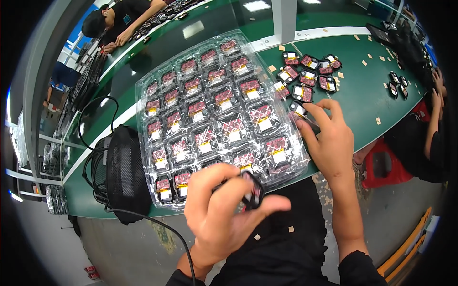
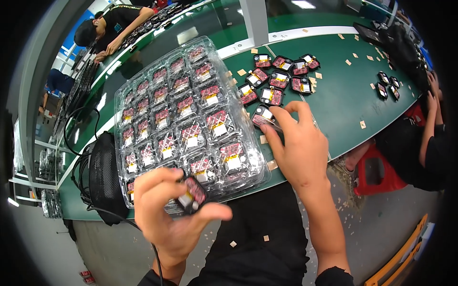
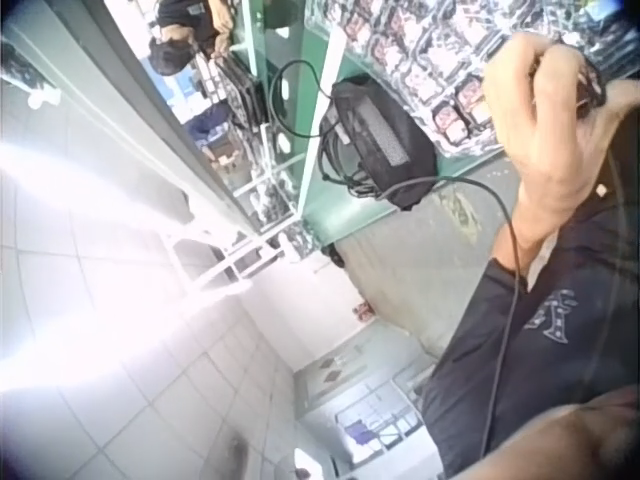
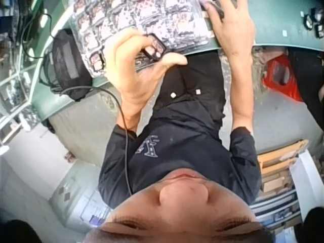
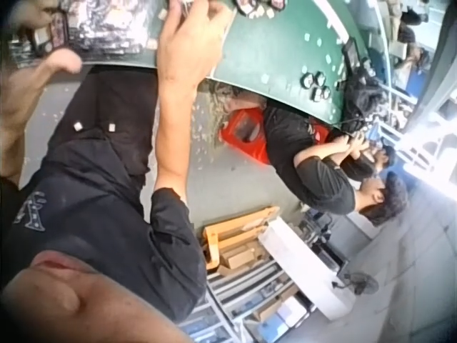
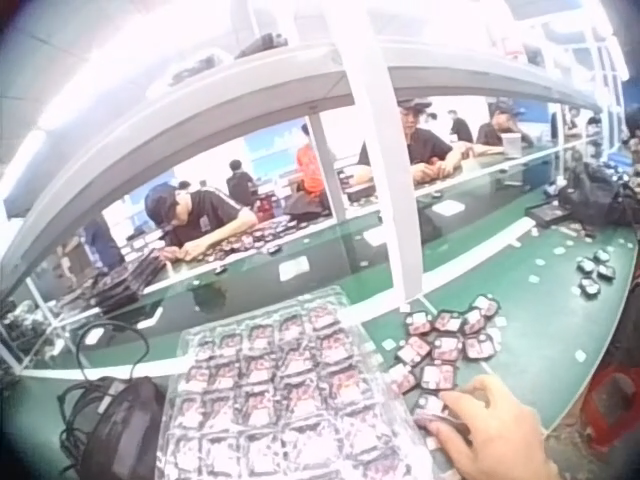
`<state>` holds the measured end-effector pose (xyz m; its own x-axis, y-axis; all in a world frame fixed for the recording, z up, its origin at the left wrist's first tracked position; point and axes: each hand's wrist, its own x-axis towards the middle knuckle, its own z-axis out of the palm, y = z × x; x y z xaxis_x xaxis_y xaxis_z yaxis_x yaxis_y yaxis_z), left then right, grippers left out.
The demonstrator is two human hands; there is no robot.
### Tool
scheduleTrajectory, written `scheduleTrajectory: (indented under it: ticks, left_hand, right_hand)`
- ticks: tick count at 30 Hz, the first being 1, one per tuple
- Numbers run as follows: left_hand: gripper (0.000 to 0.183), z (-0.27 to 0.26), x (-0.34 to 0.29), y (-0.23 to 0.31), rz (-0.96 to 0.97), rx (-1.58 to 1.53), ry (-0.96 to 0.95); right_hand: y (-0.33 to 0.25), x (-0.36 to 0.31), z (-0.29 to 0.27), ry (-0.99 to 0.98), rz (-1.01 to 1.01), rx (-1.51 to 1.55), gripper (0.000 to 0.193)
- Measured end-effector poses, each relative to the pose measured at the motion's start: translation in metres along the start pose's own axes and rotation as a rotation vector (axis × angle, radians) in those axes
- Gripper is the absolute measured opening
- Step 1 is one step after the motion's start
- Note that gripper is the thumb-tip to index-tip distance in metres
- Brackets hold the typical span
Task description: Assembling small electronic components into plastic trays and applying stickers or labels.
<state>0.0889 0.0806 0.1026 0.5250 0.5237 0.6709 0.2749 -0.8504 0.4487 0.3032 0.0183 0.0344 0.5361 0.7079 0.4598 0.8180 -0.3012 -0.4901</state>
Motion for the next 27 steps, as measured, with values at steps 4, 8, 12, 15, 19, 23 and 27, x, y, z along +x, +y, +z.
scheduleTrajectory:
  ticks: [4, 8, 12, 15, 19, 23, 27]
  left_hand:
    - [0.050, 0.013, 0.005, -0.007, -0.092, 0.149, -0.045]
    - [0.053, 0.011, 0.008, -0.002, -0.134, 0.293, -0.142]
    - [0.051, 0.004, 0.005, 0.003, -0.132, 0.325, -0.238]
    - [0.048, -0.004, 0.002, 0.006, -0.150, 0.320, -0.303]
    - [0.046, -0.014, 0.002, 0.006, -0.136, 0.286, -0.357]
    - [0.048, -0.015, 0.000, -0.001, -0.137, 0.254, -0.346]
    - [0.048, -0.013, -0.001, -0.004, -0.163, 0.188, -0.301]
  right_hand:
    - [0.000, -0.002, 0.001, -0.022, 0.090, 0.063, 0.027]
    - [0.001, -0.001, 0.002, 0.007, 0.035, 0.052, 0.027]
    - [0.004, -0.002, 0.004, 0.009, 0.017, 0.048, 0.027]
    - [0.004, -0.002, 0.004, 0.006, 0.007, 0.045, 0.028]
    - [0.005, -0.002, 0.003, 0.008, 0.000, 0.037, 0.028]
    - [0.004, -0.002, 0.003, 0.007, 0.000, 0.041, 0.028]
    - [0.003, -0.003, 0.003, 0.007, -0.008, 0.034, 0.029]
